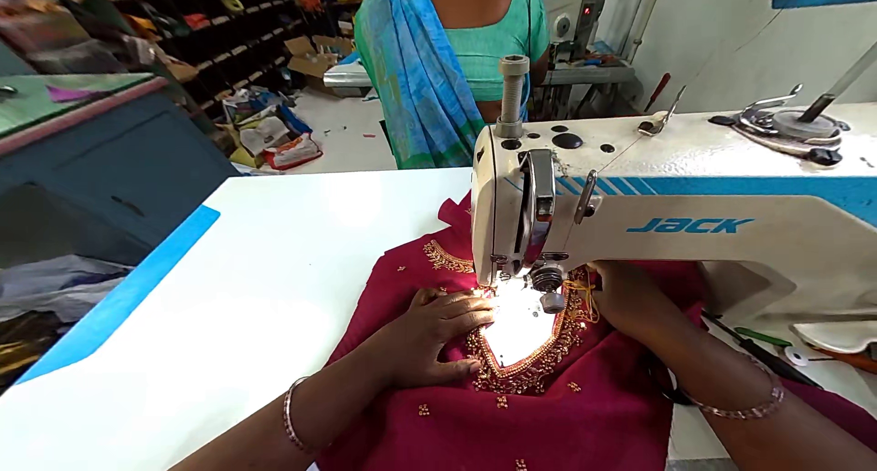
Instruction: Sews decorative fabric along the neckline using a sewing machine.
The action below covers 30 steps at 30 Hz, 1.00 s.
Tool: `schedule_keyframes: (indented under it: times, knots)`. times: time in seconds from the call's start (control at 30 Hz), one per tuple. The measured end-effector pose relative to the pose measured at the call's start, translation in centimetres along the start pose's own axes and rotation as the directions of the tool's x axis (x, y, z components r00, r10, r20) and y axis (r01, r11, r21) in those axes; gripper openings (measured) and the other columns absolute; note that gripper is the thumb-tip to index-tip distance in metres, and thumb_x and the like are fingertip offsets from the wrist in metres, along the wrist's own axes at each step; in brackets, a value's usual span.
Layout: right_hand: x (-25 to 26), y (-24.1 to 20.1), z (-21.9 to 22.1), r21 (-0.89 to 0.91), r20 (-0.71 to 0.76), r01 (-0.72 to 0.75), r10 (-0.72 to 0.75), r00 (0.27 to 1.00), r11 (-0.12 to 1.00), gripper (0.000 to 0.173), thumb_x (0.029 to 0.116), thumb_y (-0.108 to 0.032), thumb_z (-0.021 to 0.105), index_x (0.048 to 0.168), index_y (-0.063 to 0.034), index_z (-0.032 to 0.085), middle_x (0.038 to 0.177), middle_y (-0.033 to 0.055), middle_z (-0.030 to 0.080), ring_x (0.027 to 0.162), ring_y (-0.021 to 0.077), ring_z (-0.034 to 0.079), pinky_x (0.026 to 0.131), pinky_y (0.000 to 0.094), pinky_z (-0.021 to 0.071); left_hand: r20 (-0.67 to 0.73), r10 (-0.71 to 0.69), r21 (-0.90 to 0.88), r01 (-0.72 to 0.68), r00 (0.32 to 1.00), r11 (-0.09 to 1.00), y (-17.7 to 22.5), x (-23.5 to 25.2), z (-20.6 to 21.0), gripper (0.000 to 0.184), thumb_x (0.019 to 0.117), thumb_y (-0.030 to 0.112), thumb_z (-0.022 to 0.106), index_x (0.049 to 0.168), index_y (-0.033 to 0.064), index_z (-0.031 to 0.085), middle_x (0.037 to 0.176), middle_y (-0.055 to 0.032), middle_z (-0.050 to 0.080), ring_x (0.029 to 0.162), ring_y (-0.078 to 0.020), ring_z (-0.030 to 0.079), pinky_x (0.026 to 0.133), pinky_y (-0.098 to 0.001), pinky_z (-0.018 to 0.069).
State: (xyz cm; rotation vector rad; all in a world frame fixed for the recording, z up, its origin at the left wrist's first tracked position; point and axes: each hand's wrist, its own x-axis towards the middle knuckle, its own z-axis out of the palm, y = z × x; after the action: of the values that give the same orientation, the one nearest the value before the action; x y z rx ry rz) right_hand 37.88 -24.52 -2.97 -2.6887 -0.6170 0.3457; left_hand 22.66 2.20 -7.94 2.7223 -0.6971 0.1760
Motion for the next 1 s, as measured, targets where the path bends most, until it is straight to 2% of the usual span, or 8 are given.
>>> schedule_keyframes:
  times: [0.33, 0.47, 0.53, 0.63, 0.7, 0.8, 1.0]
  knots:
    - [-0.2, -0.4, -0.2, 0.029, -0.016, 0.003, -0.002, 1.0, 1.0, 0.023, 0.0994, -0.007, 0.065, 0.119, 0.0037, 0.067, 0.106, 0.0217, 0.068, 0.098, 0.0355, 0.066, 0.089, 0.054, 0.0518, 0.006, 0.102, -0.001, -0.102, 0.995, 0.995, -1.7, 0.3, -0.5, 0.062, 0.0998, 0.063, 0.039, 0.141, 0.0216, 0.062, 0.151, 0.0056, 0.055, 0.143, -0.012, 0.044, 0.114, -0.0473, 0.0318]
    - [-0.6, -0.5, -0.4, 0.02, -0.031, 0.073, -0.072, 0.997, 0.997, 0.027, 0.1003, -0.007, 0.063, 0.126, 0.0024, 0.066, 0.117, 0.0225, 0.067, 0.111, 0.0364, 0.064, 0.097, 0.0531, 0.0496, -0.018, 0.134, -0.006, -0.134, 0.991, 0.991, -2.1, 0.4, -0.4, 0.062, 0.1, 0.062, 0.04, 0.139, 0.0205, 0.063, 0.148, 0.0035, 0.057, 0.142, -0.0121, 0.045, 0.113, -0.0453, 0.0328]
    - [-0.7, -0.8, -0.5, 0.012, -0.02, 0.047, -0.046, 0.999, 0.999, 0.028, 0.1006, -0.007, 0.063, 0.127, 0.0025, 0.065, 0.118, 0.0224, 0.066, 0.111, 0.0361, 0.064, 0.097, 0.0527, 0.0495, -0.02, 0.14, -0.007, -0.14, 0.99, 0.99, -2.2, 0.5, -0.4, 0.062, 0.0999, 0.062, 0.04, 0.139, 0.0204, 0.063, 0.148, 0.0035, 0.058, 0.141, -0.0121, 0.046, 0.113, -0.045, 0.0329]
    - [-0.5, -0.8, -0.2, 0.003, -0.022, -0.011, 0.011, 1.0, 1.0, 0.024, 0.0993, -0.005, 0.064, 0.121, 0.0056, 0.066, 0.109, 0.0234, 0.067, 0.102, 0.0371, 0.065, 0.091, 0.0544, 0.0511, -0.017, 0.149, -0.01, -0.149, 0.989, 0.989, -2.3, 0.5, -0.4, 0.062, 0.0996, 0.062, 0.04, 0.14, 0.0198, 0.063, 0.148, 0.0035, 0.058, 0.141, -0.0127, 0.046, 0.113, -0.0455, 0.0328]
    - [-0.6, -0.9, -0.3, 0.006, -0.019, -0.003, 0.003, 1.0, 1.0, 0.025, 0.0996, -0.005, 0.064, 0.123, 0.0045, 0.066, 0.112, 0.0228, 0.067, 0.105, 0.0363, 0.065, 0.093, 0.0537, 0.0504, -0.018, 0.159, -0.011, -0.159, 0.987, 0.987, -2.5, 0.6, -0.5, 0.062, 0.0997, 0.061, 0.041, 0.14, 0.0196, 0.063, 0.148, 0.003, 0.058, 0.141, -0.0131, 0.046, 0.113, -0.0458, 0.0327]
    - [-0.6, -1.0, -0.2, 0.007, -0.025, -0.021, 0.021, 0.999, 1.0, 0.022, 0.0986, -0.003, 0.065, 0.119, 0.0047, 0.067, 0.109, 0.0231, 0.068, 0.103, 0.0368, 0.066, 0.092, 0.0549, 0.0506, -0.017, 0.163, -0.017, -0.163, 0.986, 0.986, -2.6, 0.6, -0.5, 0.062, 0.0996, 0.061, 0.04, 0.14, 0.0204, 0.063, 0.147, 0.0029, 0.058, 0.141, -0.0135, 0.047, 0.112, -0.0458, 0.0332]
    - [-0.4, -0.8, -0.1, -0.009, -0.015, -0.036, 0.036, 0.999, 0.999, 0.026, 0.0978, -0.002, 0.064, 0.122, 0.0058, 0.066, 0.11, 0.024, 0.067, 0.104, 0.0377, 0.065, 0.093, 0.0549, 0.0502, -0.005, 0.177, -0.017, -0.177, 0.984, 0.984, -3.0, 0.8, -0.7, 0.063, 0.0989, 0.062, 0.04, 0.14, 0.0201, 0.064, 0.148, 0.0022, 0.058, 0.141, -0.0157, 0.047, 0.112, -0.0471, 0.0339]
